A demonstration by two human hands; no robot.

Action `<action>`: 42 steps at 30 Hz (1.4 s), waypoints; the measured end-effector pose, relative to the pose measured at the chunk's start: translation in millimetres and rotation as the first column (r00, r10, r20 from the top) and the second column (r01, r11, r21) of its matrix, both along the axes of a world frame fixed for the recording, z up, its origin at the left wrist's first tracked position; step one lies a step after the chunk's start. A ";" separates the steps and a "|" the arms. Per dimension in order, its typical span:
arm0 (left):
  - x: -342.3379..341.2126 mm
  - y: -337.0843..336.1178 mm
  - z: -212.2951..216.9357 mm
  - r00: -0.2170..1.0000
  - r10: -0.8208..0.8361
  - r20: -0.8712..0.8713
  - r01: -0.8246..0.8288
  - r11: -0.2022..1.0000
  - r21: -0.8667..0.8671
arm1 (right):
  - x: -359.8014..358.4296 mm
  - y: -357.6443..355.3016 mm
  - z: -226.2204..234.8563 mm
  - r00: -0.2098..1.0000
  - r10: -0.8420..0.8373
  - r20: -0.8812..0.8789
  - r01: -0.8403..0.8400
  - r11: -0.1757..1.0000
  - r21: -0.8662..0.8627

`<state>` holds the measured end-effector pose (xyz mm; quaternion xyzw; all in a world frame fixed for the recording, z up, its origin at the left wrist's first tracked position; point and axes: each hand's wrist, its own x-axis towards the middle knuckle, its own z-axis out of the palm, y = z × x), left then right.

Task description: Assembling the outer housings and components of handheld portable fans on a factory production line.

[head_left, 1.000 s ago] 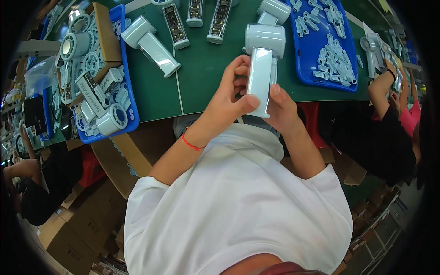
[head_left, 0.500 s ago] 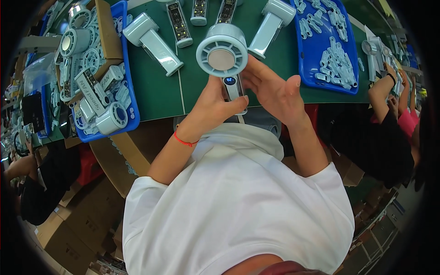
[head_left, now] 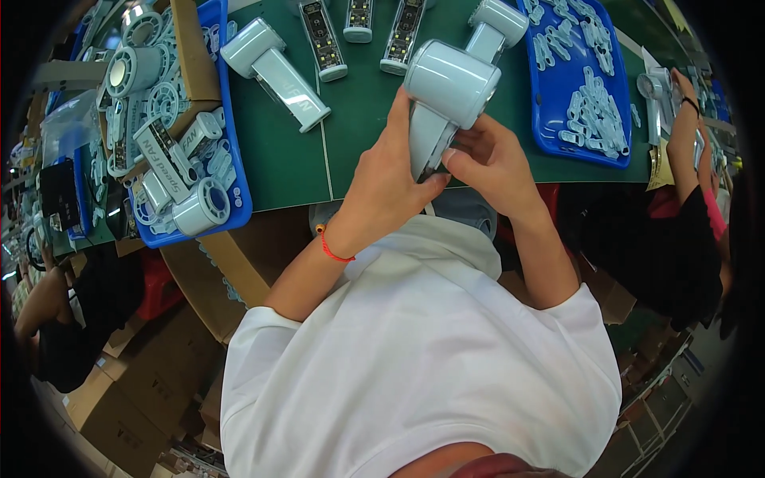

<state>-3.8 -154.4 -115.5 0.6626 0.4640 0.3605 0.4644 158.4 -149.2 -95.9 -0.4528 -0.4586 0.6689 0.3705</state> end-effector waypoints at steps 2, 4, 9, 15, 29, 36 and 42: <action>-0.2 1.6 0.0 0.999 -0.002 -0.054 0.000 1.000 -0.023 | -1.5 2.6 -1.7 1.000 -0.019 0.006 0.019 1.000 -0.003; 2.1 2.1 -3.1 0.997 0.008 -0.082 -0.008 1.000 0.006 | -3.4 6.0 -6.0 0.998 -0.039 0.056 0.037 0.999 0.035; 12.6 4.4 7.5 0.991 0.057 -0.119 -0.061 0.998 -0.027 | -2.2 13.2 7.4 0.963 -0.072 0.259 0.070 0.997 0.019; 22.4 11.6 -1.5 0.997 0.055 0.047 -0.053 0.998 -0.039 | -3.5 4.0 0.8 0.938 -0.290 0.190 0.215 0.916 0.338; 46.4 3.5 -24.6 0.854 0.049 0.518 -0.111 0.990 0.090 | -14.2 3.5 18.5 0.744 -0.527 0.410 0.035 0.644 0.764; 50.3 5.6 -29.6 0.868 0.124 0.480 -0.185 0.979 0.081 | -10.4 11.1 15.6 0.755 -0.522 0.397 -0.001 0.605 0.796; 52.1 9.1 -25.4 0.843 0.138 0.520 -0.181 0.983 0.032 | -10.8 9.6 14.8 0.840 -0.414 0.351 0.052 0.705 0.707</action>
